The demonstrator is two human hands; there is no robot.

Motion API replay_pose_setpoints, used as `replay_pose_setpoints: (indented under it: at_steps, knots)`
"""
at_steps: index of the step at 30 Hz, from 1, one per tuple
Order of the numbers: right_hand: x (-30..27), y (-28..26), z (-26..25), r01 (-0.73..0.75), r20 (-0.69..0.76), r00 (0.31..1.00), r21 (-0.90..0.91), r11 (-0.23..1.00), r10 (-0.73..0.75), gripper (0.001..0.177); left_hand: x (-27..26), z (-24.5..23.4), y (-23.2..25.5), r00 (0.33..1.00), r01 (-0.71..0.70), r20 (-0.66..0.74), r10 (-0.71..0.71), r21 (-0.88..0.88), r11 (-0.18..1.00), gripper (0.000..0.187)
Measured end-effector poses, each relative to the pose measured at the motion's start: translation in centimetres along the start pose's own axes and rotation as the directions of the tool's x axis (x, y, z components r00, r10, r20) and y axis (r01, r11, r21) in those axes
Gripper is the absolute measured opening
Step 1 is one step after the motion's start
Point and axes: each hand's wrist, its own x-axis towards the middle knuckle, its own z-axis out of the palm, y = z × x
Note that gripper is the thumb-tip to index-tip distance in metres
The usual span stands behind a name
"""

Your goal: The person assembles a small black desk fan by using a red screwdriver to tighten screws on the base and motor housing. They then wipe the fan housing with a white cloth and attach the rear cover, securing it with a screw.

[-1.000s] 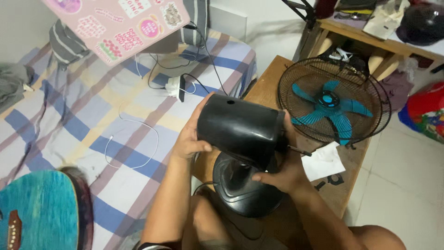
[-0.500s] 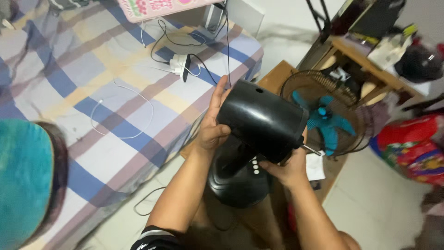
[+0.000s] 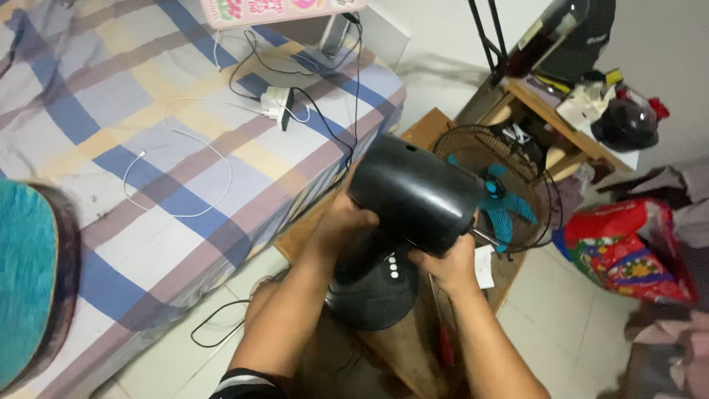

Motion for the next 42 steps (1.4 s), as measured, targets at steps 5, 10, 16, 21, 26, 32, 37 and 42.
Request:
replay_pose_setpoints:
  at_steps: [5,10,16,21,26,32,37,42]
  knots:
    - [-2.7,1.1,-2.4,-0.049,-0.151,0.988,-0.12,0.992,0.031,0.063,-0.9,-4.6,-3.0,0.999,0.018,-0.047,-0.021,-0.053,0.998,0.103]
    - [-9.5,11.2,-9.8,-0.201,-0.539,0.826,-0.012,0.979,0.163,0.029,-1.9,-7.8,-3.1,0.999,0.017,-0.029,-0.016,0.002,1.0,0.095]
    - [-13.2,23.8,-15.6,-0.592,-0.531,0.718,-0.127,0.796,0.449,0.04,-2.9,-7.9,-1.7,0.998,0.048,-0.045,-0.048,0.006,0.999,0.093]
    - [-9.2,26.9,-14.4,-0.393,-0.412,0.895,-0.543,0.743,0.172,0.061,-3.3,-7.7,-1.7,0.999,0.026,0.019,-0.025,-0.016,1.0,0.084]
    - [-8.3,26.6,-14.5,-0.593,-0.441,0.803,-0.531,0.605,0.401,0.049,-3.7,-8.8,-4.9,0.994,-0.06,-0.091,0.057,-0.025,0.998,0.089]
    - [-9.2,14.5,-16.7,-0.382,-0.571,0.769,-0.051,0.923,0.287,0.024,-4.9,-13.2,-9.4,0.963,0.139,-0.265,-0.05,0.329,0.934,0.084]
    - [-4.8,-2.9,-15.1,0.294,-0.555,0.78,-0.083,0.952,-0.289,0.031,-3.1,-8.3,-7.4,0.993,0.046,-0.118,-0.025,0.176,0.983,0.089]
    - [1.3,-11.3,-9.0,0.33,-0.008,0.91,-0.588,0.738,-0.413,0.042,-1.6,-3.4,-4.8,0.987,0.045,-0.161,-0.002,0.262,0.964,0.092]
